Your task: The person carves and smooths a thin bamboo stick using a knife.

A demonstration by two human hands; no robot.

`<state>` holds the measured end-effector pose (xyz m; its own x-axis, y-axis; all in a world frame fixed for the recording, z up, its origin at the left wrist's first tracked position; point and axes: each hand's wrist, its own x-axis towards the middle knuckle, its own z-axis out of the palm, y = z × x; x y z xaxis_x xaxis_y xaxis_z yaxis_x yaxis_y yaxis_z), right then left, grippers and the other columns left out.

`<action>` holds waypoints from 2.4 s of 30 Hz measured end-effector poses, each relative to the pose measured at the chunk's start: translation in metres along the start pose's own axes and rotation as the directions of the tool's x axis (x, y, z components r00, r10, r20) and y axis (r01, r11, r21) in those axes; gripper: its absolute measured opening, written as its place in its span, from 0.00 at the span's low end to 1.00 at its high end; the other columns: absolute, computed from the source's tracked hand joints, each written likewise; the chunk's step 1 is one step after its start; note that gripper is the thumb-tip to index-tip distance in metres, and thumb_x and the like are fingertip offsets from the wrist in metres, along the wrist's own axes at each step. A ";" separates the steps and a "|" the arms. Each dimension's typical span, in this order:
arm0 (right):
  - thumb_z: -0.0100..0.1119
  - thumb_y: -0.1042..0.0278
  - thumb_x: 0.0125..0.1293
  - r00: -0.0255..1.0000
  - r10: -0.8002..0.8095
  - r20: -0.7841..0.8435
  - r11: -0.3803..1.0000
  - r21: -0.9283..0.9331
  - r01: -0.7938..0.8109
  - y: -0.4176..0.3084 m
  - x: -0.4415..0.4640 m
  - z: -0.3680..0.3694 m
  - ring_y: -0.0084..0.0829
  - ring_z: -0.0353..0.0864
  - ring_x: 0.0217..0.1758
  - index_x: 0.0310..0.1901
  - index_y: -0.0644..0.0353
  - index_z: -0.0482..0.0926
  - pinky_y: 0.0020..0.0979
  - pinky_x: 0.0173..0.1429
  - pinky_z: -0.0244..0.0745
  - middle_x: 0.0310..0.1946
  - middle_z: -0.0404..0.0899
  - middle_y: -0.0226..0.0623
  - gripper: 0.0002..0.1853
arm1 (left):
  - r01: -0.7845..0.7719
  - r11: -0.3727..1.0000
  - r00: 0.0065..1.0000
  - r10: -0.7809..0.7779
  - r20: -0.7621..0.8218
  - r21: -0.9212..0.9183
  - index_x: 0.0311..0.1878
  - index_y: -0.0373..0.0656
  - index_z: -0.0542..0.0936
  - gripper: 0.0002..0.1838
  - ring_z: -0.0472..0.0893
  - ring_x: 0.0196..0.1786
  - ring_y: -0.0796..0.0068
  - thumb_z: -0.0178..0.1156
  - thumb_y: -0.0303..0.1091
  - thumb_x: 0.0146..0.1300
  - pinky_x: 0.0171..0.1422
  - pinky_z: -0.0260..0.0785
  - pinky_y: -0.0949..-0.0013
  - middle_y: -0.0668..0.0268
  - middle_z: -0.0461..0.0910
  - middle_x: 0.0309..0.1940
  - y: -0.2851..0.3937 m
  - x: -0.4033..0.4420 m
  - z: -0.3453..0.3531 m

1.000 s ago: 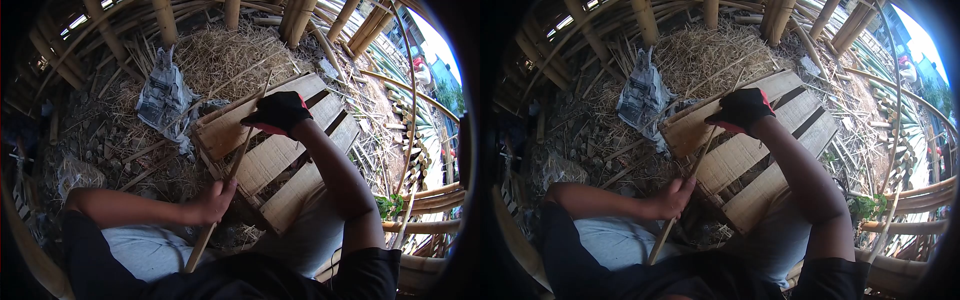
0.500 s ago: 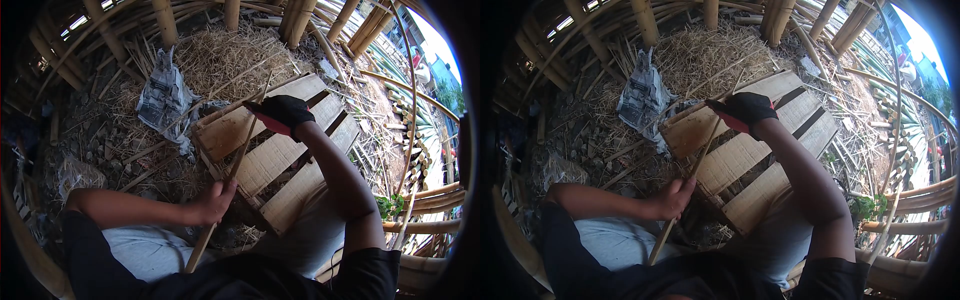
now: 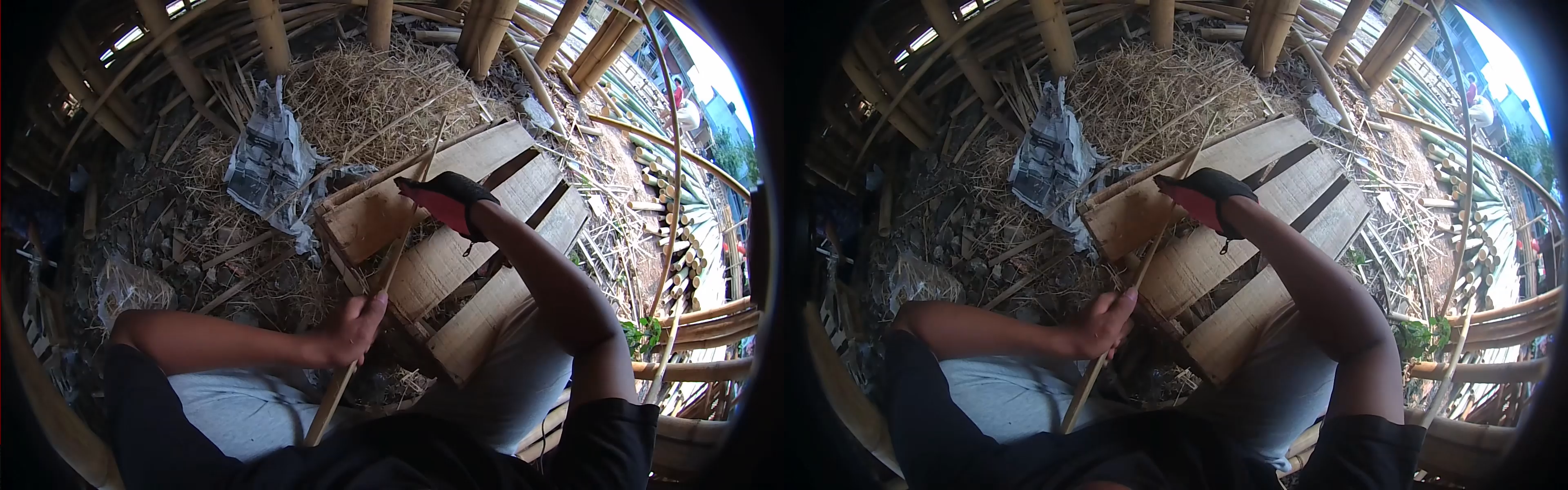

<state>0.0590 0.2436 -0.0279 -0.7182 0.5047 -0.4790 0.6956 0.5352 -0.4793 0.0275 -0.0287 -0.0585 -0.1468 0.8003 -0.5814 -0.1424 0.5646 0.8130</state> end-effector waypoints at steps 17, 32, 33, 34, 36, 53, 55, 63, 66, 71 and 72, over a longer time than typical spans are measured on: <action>0.49 0.25 0.65 0.968 -0.113 0.224 0.919 0.395 0.016 -0.015 -0.025 -0.005 0.14 0.54 0.18 0.41 0.52 0.81 0.24 0.23 0.50 0.18 0.60 0.17 0.33 | -0.037 0.993 0.997 0.044 0.070 -0.108 0.33 0.45 0.64 0.27 0.65 0.15 0.82 0.34 0.61 0.76 0.18 0.64 0.74 0.72 0.62 0.13 0.004 -0.004 -0.004; 0.52 0.39 0.72 0.813 -0.453 0.366 0.892 0.199 0.407 -0.030 -0.079 -0.014 0.21 0.69 0.29 0.47 0.63 0.84 0.29 0.40 0.71 0.24 0.77 0.35 0.29 | 0.037 0.956 0.999 -0.045 -0.019 -0.290 0.37 0.48 0.63 0.28 0.63 0.14 0.83 0.38 0.66 0.73 0.17 0.61 0.75 0.73 0.59 0.13 0.001 0.002 -0.011; 0.53 0.42 0.72 0.843 -0.401 0.358 0.916 0.148 0.372 -0.040 -0.091 -0.018 0.22 0.71 0.28 0.43 0.67 0.83 0.29 0.40 0.71 0.22 0.76 0.33 0.28 | 0.036 0.954 0.999 -0.039 -0.004 -0.299 0.37 0.49 0.63 0.28 0.63 0.14 0.83 0.38 0.67 0.72 0.17 0.61 0.75 0.73 0.59 0.13 0.000 0.001 -0.015; 0.53 0.43 0.72 0.853 -0.367 0.372 0.920 0.283 0.272 -0.030 -0.086 -0.019 0.21 0.68 0.27 0.48 0.63 0.81 0.27 0.37 0.69 0.23 0.74 0.29 0.26 | 0.040 0.952 0.999 -0.037 0.016 -0.305 0.37 0.49 0.62 0.28 0.62 0.14 0.83 0.38 0.68 0.72 0.17 0.60 0.75 0.74 0.58 0.14 0.000 0.000 -0.016; 0.53 0.44 0.73 0.863 -0.306 0.403 0.847 0.529 0.053 0.011 -0.064 -0.017 0.17 0.63 0.24 0.59 0.55 0.77 0.22 0.32 0.65 0.24 0.70 0.20 0.25 | 0.048 0.951 0.999 -0.045 0.017 -0.307 0.37 0.49 0.62 0.28 0.62 0.14 0.83 0.38 0.68 0.72 0.16 0.60 0.74 0.74 0.58 0.14 0.001 0.000 -0.016; 0.38 0.28 0.68 0.911 -0.413 -0.013 0.899 -0.169 0.405 0.003 -0.020 0.017 0.43 0.83 0.40 0.44 0.56 0.83 0.40 0.48 0.75 0.31 0.83 0.45 0.36 | -0.010 0.969 1.000 0.008 -0.009 -0.246 0.34 0.50 0.62 0.27 0.62 0.12 0.82 0.37 0.65 0.73 0.14 0.60 0.73 0.73 0.58 0.12 -0.002 0.001 -0.015; 0.38 0.27 0.67 0.952 -0.307 0.016 0.931 -0.204 0.303 -0.020 -0.027 0.022 0.46 0.83 0.41 0.48 0.50 0.84 0.41 0.48 0.76 0.33 0.84 0.45 0.35 | -0.013 0.969 1.000 0.011 -0.013 -0.246 0.34 0.50 0.62 0.27 0.62 0.12 0.82 0.37 0.65 0.73 0.13 0.59 0.74 0.73 0.58 0.12 -0.002 0.001 -0.015; 0.42 0.24 0.65 0.997 -0.075 0.015 0.997 -0.022 0.075 -0.037 -0.036 0.025 0.37 0.83 0.30 0.36 0.57 0.86 0.37 0.41 0.75 0.23 0.81 0.40 0.39 | -0.027 0.983 0.999 0.023 -0.023 -0.182 0.29 0.49 0.62 0.28 0.64 0.11 0.81 0.37 0.65 0.73 0.12 0.61 0.72 0.72 0.60 0.12 -0.002 0.002 -0.014; 0.43 0.24 0.66 0.994 -0.062 0.089 0.991 0.121 0.051 -0.029 -0.026 0.025 0.26 0.74 0.27 0.36 0.62 0.84 0.32 0.38 0.71 0.22 0.76 0.32 0.41 | -0.035 0.982 0.999 0.036 0.003 -0.187 0.28 0.49 0.61 0.29 0.65 0.12 0.81 0.36 0.64 0.74 0.13 0.62 0.73 0.72 0.60 0.12 0.000 0.001 -0.013; 0.44 0.25 0.67 0.966 -0.226 0.128 0.935 0.305 0.179 -0.025 -0.035 0.015 0.19 0.60 0.23 0.32 0.62 0.78 0.27 0.32 0.62 0.18 0.65 0.25 0.38 | -0.060 0.978 0.996 0.071 0.051 -0.198 0.29 0.50 0.61 0.28 0.64 0.12 0.82 0.35 0.63 0.74 0.14 0.61 0.74 0.72 0.60 0.12 0.002 0.001 -0.013; 0.44 0.26 0.68 0.945 -0.297 0.133 0.911 0.336 0.239 -0.021 -0.034 0.015 0.18 0.59 0.22 0.31 0.61 0.77 0.27 0.30 0.60 0.18 0.63 0.23 0.37 | -0.065 0.977 0.995 0.077 0.055 -0.202 0.29 0.50 0.61 0.27 0.64 0.12 0.82 0.35 0.63 0.74 0.14 0.61 0.74 0.72 0.60 0.12 0.003 0.000 -0.012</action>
<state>0.0692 0.2051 -0.0125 -0.8840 0.2280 -0.4080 0.4666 0.3803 -0.7985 0.0149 -0.0292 -0.0568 -0.1029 0.8515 -0.5142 -0.3273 0.4592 0.8259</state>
